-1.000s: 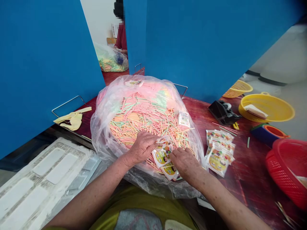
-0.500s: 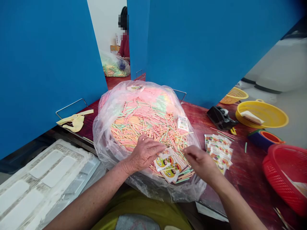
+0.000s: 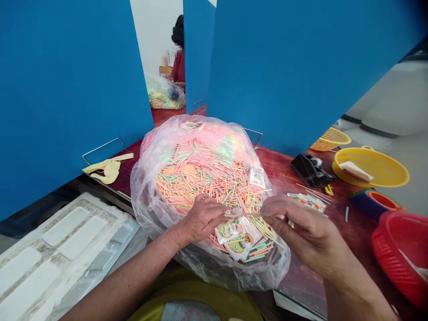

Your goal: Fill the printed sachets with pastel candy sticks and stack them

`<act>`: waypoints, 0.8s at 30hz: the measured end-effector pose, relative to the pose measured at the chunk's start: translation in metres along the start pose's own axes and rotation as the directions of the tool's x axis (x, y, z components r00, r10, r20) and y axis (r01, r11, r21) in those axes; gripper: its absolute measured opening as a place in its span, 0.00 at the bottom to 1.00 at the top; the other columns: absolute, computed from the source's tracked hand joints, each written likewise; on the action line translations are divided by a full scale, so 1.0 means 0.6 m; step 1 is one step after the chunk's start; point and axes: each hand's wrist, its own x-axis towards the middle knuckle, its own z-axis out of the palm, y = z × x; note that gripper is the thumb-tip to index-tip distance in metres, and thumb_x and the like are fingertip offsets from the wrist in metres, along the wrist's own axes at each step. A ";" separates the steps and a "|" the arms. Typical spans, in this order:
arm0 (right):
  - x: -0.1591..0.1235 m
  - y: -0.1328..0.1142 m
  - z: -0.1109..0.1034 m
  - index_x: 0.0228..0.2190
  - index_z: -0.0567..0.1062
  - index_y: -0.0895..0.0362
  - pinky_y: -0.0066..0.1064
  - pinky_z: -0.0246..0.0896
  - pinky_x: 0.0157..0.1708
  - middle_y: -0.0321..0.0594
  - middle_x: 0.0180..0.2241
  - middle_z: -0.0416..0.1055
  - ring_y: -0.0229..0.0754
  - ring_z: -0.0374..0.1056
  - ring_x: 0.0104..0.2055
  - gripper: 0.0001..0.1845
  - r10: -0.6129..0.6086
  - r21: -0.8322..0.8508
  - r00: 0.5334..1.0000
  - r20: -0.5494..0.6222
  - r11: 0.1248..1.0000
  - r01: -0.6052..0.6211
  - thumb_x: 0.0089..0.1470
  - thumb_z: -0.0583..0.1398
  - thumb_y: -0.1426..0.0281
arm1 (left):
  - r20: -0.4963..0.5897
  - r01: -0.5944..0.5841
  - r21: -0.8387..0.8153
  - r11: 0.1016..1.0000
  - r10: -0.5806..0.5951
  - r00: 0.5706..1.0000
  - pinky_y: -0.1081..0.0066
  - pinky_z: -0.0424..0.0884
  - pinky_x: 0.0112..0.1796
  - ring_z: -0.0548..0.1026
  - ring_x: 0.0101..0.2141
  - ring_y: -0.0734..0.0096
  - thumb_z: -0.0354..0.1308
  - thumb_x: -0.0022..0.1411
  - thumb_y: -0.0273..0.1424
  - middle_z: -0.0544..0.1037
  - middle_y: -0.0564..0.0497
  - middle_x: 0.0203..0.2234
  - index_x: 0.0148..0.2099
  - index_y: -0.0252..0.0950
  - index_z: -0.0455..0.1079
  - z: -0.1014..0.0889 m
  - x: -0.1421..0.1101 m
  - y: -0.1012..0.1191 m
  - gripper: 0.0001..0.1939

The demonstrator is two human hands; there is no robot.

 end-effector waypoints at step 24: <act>0.005 -0.013 0.088 0.49 0.68 0.48 0.48 0.49 0.56 0.38 0.60 0.48 0.45 0.50 0.60 0.17 0.328 0.192 0.939 -0.108 0.933 -0.304 0.58 0.51 0.67 | -0.250 -0.060 -0.160 0.985 0.018 0.968 0.63 0.60 0.46 0.71 0.41 0.70 0.45 0.64 0.29 0.76 0.49 0.40 0.53 0.40 0.63 0.000 -0.004 0.003 0.16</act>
